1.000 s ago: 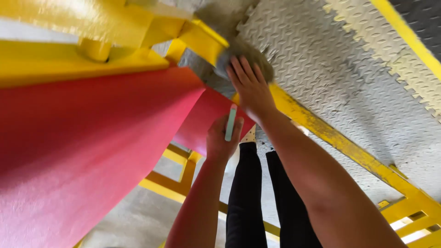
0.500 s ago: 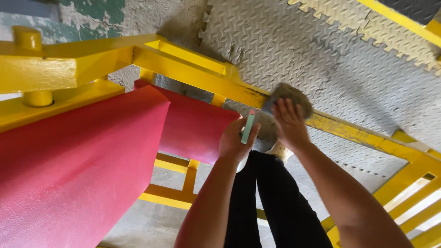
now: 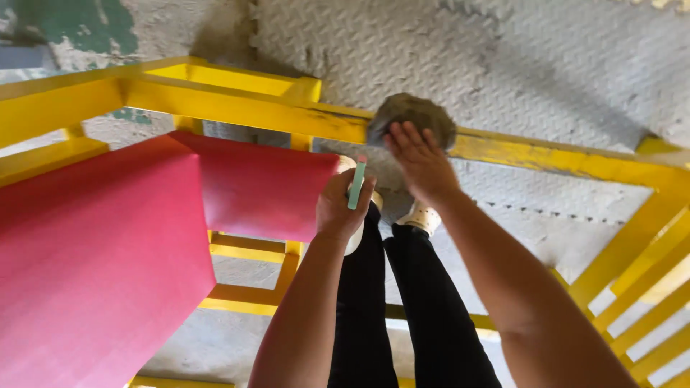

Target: Wiping down yellow gym weight machines and red cushions using a spray bottle and a cloth.

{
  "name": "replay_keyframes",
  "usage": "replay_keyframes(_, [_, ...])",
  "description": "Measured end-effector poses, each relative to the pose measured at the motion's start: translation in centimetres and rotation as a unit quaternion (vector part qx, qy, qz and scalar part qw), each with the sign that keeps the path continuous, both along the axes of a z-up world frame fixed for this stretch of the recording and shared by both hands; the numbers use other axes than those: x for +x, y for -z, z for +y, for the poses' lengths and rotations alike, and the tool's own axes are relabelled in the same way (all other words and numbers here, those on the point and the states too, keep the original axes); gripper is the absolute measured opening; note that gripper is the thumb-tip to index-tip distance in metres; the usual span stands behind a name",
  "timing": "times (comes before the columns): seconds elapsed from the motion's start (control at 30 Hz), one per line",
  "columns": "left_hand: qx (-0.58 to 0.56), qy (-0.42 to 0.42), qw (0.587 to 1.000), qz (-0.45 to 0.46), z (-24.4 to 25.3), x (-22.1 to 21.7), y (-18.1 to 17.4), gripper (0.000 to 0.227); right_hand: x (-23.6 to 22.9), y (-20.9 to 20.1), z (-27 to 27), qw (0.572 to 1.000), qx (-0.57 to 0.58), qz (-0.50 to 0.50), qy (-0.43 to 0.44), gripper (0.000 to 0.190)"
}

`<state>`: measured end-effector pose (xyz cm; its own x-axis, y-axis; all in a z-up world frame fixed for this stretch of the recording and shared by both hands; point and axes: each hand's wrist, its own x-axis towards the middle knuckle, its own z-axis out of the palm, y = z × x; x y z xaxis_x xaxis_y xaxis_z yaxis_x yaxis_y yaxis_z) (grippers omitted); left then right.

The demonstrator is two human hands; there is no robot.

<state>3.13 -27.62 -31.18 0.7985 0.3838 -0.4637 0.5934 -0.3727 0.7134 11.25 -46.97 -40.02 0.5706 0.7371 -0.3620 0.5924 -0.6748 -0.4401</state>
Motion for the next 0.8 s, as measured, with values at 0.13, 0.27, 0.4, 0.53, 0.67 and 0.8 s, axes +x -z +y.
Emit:
replay_keyframes(0.13, [-0.043,0.025,0.998,0.041,-5.7,0.3,1.2,0.037,-1.0,1.5,-13.4,0.995,-0.069,-0.057,0.052,0.073])
replay_keyframes(0.27, [-0.031,0.082,0.996,0.027,-10.1,0.3,2.4,0.041,-1.7,1.9,-23.7,0.984,-0.098,-0.051,0.14,0.074])
replay_keyframes(0.4, [-0.058,0.097,0.994,0.008,-11.1,0.7,1.5,0.042,-3.4,0.5,-24.7,0.961,-0.1,-0.044,0.255,0.074])
replay_keyframes(0.53, [-0.049,0.136,0.989,0.042,-9.2,2.2,1.5,0.042,-4.2,1.5,-18.6,0.917,-0.057,-0.082,0.385,0.078])
replay_keyframes(0.67, [-0.037,0.113,0.993,0.025,-4.2,2.7,0.3,0.036,-6.3,3.0,-7.6,0.936,-0.06,-0.047,0.343,0.078])
replay_keyframes(0.8, [0.004,0.134,0.99,0.043,2.2,2.0,0.3,0.034,-5.9,0.6,6.0,0.971,-0.162,0.027,0.176,0.077])
